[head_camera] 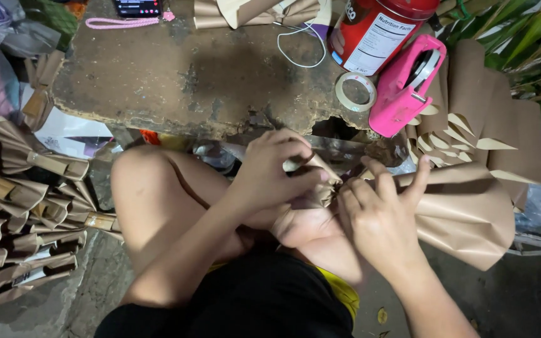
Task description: The person sits on the floor and folds brown paper sheets into cone shapes by hand. They repeatedly pick up a sheet, fold it into a cone, and secure the bottom with a rubber band before placing the finished item on a pile.
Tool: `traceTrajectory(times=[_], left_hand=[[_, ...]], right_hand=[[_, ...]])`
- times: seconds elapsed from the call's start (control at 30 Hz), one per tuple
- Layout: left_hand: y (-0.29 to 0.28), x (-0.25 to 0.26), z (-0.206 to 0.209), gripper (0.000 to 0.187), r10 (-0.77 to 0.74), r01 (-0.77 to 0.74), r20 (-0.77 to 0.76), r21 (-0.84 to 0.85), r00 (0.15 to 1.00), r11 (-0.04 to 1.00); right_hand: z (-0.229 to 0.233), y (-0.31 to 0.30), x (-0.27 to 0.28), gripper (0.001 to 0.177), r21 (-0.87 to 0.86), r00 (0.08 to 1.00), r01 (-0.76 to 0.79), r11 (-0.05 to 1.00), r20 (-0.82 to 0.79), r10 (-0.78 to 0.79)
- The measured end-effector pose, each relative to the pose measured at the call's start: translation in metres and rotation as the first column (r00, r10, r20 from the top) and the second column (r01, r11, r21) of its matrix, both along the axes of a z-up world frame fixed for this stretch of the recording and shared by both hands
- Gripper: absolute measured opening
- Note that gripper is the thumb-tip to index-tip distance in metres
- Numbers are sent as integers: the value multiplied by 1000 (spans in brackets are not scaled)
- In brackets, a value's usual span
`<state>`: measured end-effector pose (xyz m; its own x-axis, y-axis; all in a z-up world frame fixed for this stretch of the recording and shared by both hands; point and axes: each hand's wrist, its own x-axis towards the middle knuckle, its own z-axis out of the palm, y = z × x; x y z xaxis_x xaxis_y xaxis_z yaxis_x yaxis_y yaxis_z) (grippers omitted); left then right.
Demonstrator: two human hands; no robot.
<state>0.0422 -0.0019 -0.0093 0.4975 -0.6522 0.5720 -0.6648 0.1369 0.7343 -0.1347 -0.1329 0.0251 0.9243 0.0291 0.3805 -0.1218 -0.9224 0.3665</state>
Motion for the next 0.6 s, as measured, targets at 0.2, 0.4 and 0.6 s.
traceTrajectory(times=[0.2, 0.4, 0.6], left_hand=[[-17, 31, -32, 18, -273, 367, -701, -18, 659, 930], [-22, 14, -33, 21, -275, 217, -459, -176, 845, 960], [-21, -23, -55, 18, -267, 133, -389, -338, 882, 932]], right_hand=[[5, 3, -8, 18, 20, 992, -117, 993, 55, 116], [-9, -12, -17, 13, 20, 994, 42, 999, 96, -43], [-14, -14, -20, 11, 308, 948, 102, 946, 259, -187]])
